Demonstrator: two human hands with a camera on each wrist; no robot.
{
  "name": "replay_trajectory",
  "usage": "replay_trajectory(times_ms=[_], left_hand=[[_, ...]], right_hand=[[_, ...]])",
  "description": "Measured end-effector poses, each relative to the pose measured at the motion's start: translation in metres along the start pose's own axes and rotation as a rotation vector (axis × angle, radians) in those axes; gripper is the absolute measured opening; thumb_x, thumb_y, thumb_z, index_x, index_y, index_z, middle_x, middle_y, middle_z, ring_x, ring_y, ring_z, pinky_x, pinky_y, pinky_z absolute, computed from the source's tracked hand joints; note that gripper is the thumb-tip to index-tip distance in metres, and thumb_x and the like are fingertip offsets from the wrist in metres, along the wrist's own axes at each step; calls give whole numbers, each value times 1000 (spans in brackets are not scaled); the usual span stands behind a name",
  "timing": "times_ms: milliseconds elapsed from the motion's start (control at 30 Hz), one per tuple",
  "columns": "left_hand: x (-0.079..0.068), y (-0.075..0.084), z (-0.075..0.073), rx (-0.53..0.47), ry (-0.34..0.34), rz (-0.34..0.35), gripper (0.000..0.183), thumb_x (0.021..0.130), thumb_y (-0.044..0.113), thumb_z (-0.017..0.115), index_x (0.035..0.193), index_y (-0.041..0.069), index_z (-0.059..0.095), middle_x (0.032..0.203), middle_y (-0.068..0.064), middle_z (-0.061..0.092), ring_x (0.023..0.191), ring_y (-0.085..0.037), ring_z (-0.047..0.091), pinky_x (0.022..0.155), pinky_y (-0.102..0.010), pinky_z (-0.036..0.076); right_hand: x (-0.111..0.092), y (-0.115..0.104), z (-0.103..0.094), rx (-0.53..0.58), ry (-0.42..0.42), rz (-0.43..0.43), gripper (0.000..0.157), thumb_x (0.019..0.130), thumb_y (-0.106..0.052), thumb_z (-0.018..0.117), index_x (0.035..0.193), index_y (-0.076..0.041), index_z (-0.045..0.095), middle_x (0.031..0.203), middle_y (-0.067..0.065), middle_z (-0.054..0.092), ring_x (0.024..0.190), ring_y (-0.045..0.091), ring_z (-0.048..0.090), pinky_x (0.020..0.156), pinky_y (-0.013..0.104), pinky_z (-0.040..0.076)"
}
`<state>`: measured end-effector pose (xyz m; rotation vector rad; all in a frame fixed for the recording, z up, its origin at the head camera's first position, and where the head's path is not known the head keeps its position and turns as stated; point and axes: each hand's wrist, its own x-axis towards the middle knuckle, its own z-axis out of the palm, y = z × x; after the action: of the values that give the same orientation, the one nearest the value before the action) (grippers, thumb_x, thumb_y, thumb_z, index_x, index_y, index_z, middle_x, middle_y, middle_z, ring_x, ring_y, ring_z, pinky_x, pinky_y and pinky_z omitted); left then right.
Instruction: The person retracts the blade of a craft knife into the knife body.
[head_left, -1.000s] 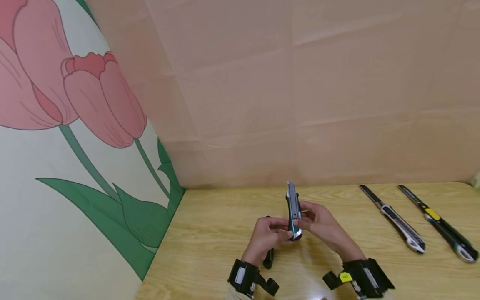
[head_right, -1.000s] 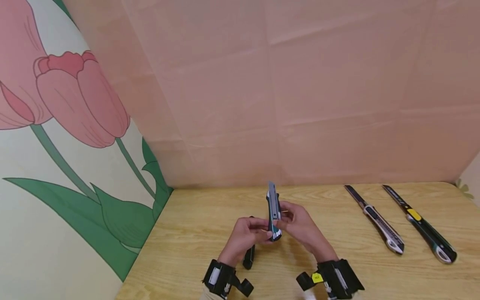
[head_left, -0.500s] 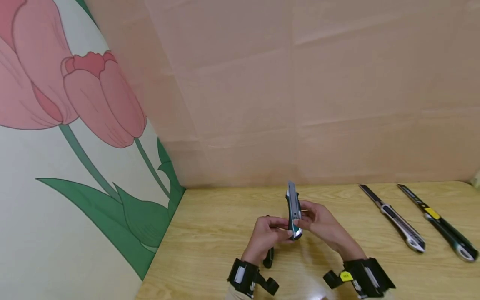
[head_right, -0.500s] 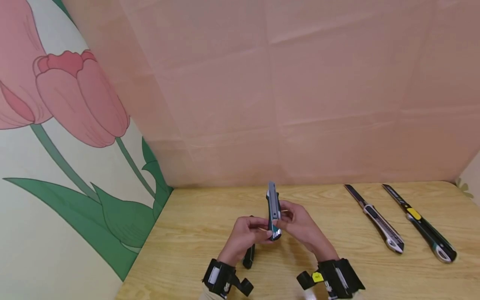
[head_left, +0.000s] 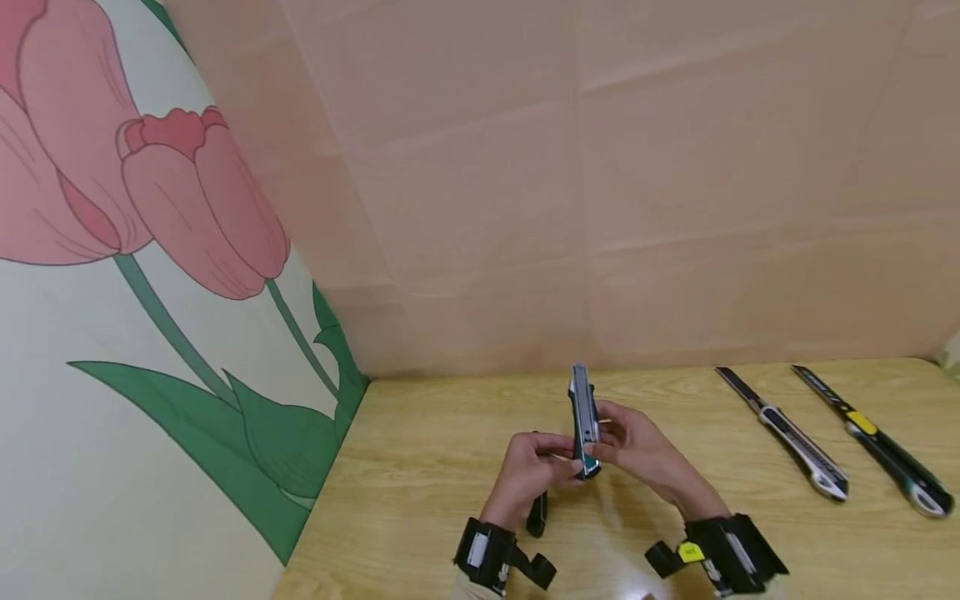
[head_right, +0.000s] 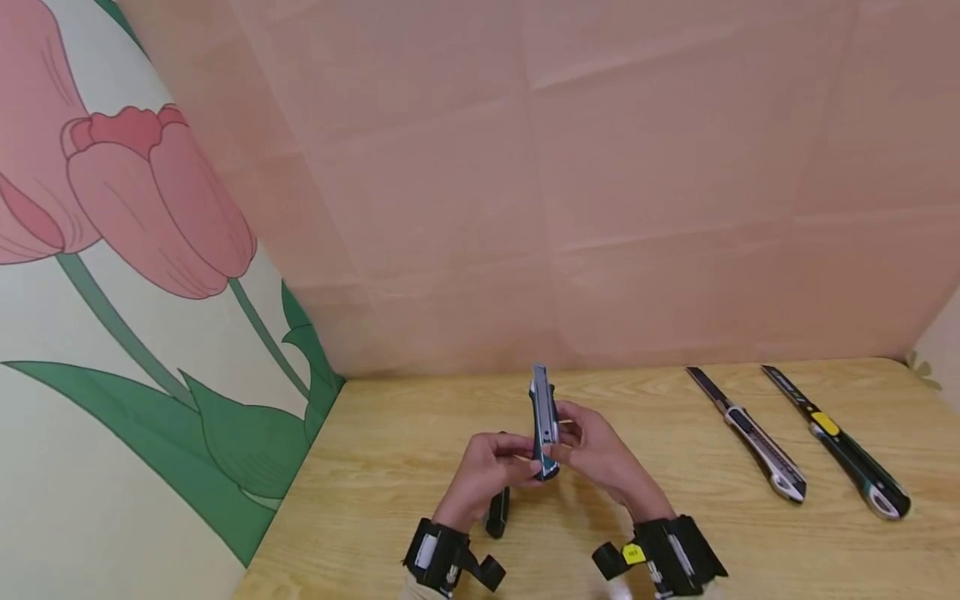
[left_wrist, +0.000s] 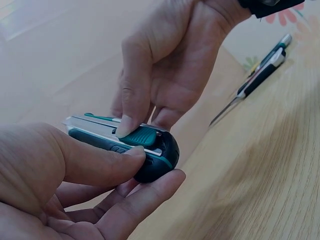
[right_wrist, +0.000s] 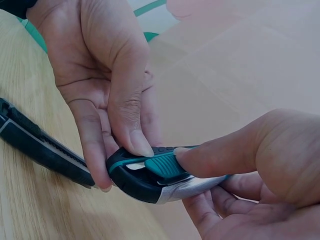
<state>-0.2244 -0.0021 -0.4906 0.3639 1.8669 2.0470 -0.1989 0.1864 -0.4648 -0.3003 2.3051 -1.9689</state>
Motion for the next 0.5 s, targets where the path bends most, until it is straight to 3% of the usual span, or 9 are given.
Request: replay_trajectory(times_ms=[500], left_hand=[[1,2,-2,1,-35,0,23,78,-14,72,98,-2,75,91,-17,73,79,-30,73,74,-49,60]], right_hand=[[-2,-7,1,-16,-11,-6,66,88,9,65,147,1,37,134,26,51,117,37,57,92,43,56]])
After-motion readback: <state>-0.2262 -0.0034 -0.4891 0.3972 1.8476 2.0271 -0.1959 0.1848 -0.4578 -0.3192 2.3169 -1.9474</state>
